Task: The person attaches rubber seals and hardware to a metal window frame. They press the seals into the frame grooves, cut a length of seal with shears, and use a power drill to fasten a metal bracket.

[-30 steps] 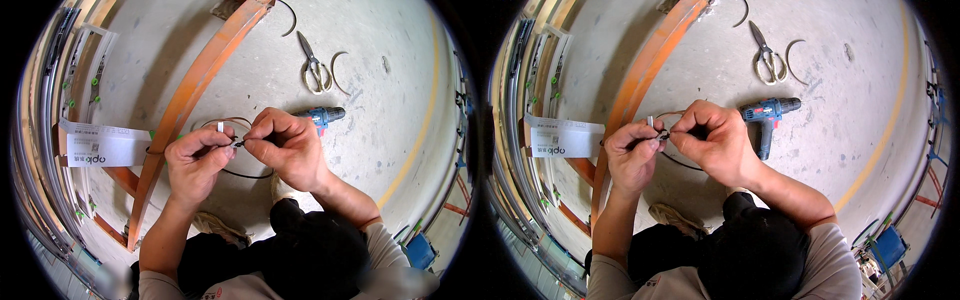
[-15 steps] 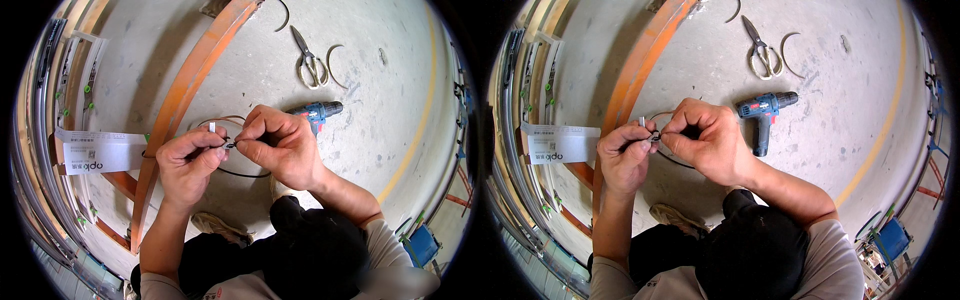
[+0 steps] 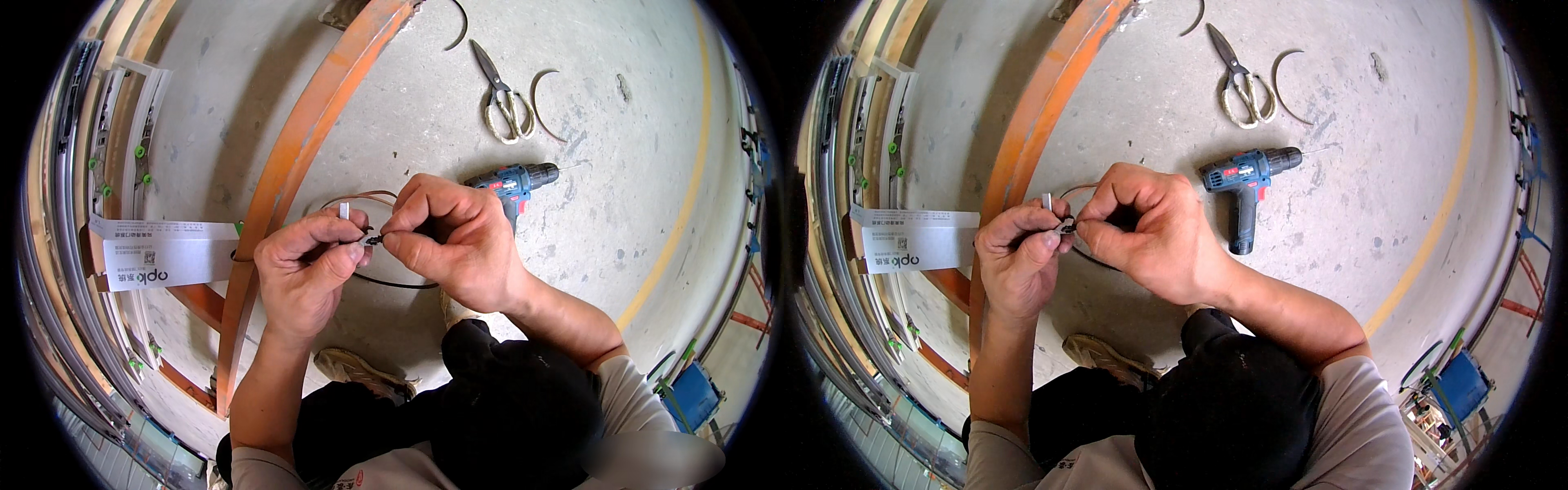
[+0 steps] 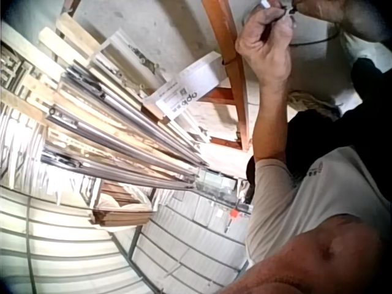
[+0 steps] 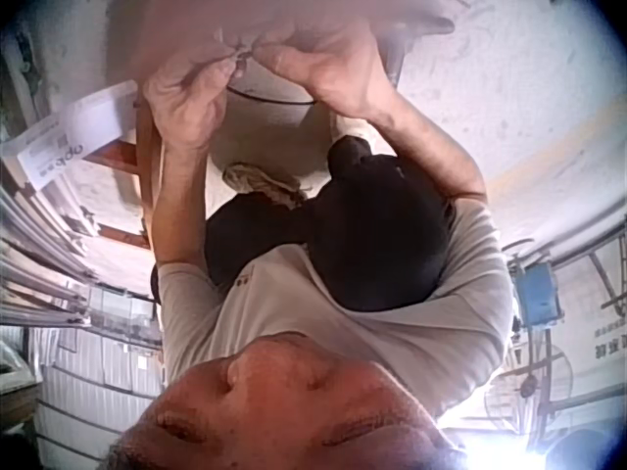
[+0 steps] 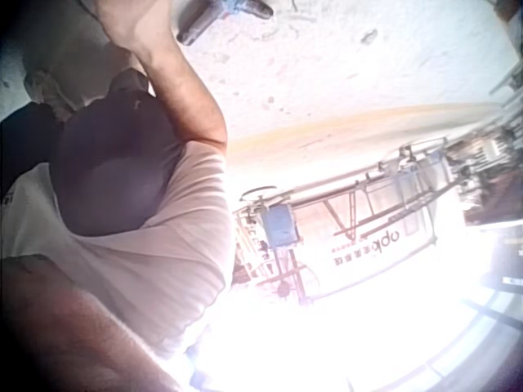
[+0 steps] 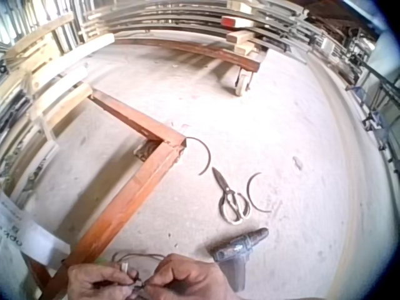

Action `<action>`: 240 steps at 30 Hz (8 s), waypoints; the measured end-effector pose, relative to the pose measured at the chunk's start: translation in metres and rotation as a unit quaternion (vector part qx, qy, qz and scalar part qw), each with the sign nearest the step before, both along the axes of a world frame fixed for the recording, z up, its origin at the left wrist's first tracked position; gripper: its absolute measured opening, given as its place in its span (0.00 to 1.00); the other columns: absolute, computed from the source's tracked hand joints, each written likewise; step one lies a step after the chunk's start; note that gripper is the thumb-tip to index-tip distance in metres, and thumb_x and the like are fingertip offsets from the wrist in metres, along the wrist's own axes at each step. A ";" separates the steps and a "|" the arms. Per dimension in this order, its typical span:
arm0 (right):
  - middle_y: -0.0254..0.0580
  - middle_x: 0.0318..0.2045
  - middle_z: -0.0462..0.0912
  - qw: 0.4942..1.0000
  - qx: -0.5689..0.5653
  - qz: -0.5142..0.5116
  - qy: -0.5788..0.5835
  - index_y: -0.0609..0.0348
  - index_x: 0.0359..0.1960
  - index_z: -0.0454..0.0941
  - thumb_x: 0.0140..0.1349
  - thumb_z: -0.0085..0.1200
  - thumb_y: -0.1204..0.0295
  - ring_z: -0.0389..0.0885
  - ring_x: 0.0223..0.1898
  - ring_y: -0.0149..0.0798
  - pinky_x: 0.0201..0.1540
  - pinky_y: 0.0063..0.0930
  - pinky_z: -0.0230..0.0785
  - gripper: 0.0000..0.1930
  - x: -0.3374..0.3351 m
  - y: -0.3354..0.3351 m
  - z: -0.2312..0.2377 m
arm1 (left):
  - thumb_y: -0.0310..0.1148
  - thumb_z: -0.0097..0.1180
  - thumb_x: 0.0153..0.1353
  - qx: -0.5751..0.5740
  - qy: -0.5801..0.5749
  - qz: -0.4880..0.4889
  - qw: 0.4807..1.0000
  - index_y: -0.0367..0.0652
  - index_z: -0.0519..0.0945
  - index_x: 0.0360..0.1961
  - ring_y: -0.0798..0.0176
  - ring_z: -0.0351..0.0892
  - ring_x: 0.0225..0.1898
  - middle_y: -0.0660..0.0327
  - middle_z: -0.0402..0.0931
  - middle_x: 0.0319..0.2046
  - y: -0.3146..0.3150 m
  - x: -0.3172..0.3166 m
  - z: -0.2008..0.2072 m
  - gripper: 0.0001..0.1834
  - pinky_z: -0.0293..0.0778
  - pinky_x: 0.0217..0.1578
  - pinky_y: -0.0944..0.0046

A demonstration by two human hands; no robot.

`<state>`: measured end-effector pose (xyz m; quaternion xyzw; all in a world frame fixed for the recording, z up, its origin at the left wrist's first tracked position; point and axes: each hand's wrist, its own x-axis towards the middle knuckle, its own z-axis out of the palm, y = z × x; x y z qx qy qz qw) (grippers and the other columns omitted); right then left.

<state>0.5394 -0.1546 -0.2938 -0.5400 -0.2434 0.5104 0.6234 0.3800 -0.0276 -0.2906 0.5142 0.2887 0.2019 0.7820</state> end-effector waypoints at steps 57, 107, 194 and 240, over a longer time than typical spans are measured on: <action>0.40 0.31 0.85 0.962 -0.114 -0.004 0.246 0.70 0.47 0.80 0.74 0.48 0.74 0.81 0.32 0.29 0.38 0.25 0.75 0.11 -0.058 -0.030 -0.065 | 0.26 0.58 0.62 -0.066 0.096 0.060 0.991 0.28 0.66 0.65 0.61 0.78 0.47 0.49 0.79 0.48 -0.017 -0.021 -0.050 0.30 0.76 0.48 0.62; 0.55 0.32 0.81 0.849 -0.179 0.050 -0.495 0.63 0.36 0.74 0.61 0.57 0.74 0.82 0.35 0.59 0.40 0.47 0.75 0.06 0.004 0.025 -0.169 | 0.27 0.56 0.66 -0.205 0.107 0.065 0.971 0.32 0.79 0.41 0.71 0.68 0.25 0.59 0.76 0.29 0.003 -0.014 -0.062 0.08 0.62 0.24 0.71; 0.42 0.33 0.84 0.990 -0.085 -0.004 -0.112 0.65 0.58 0.70 0.56 0.67 0.72 0.82 0.29 0.35 0.36 0.28 0.76 0.29 -0.025 -0.038 -0.002 | 0.32 0.58 0.67 -0.324 -0.093 0.287 0.897 0.40 0.77 0.37 0.71 0.69 0.29 0.61 0.74 0.32 0.040 0.010 0.008 0.06 0.67 0.29 0.71; 0.42 0.38 0.83 0.946 0.044 0.005 -0.321 0.64 0.59 0.71 0.50 0.69 0.72 0.85 0.37 0.38 0.44 0.28 0.77 0.33 -0.029 -0.038 0.018 | 0.48 0.40 0.73 -0.301 -0.114 0.085 0.943 0.35 0.79 0.35 0.72 0.44 0.13 0.73 0.52 0.10 0.069 -0.020 -0.006 0.25 0.46 0.18 0.68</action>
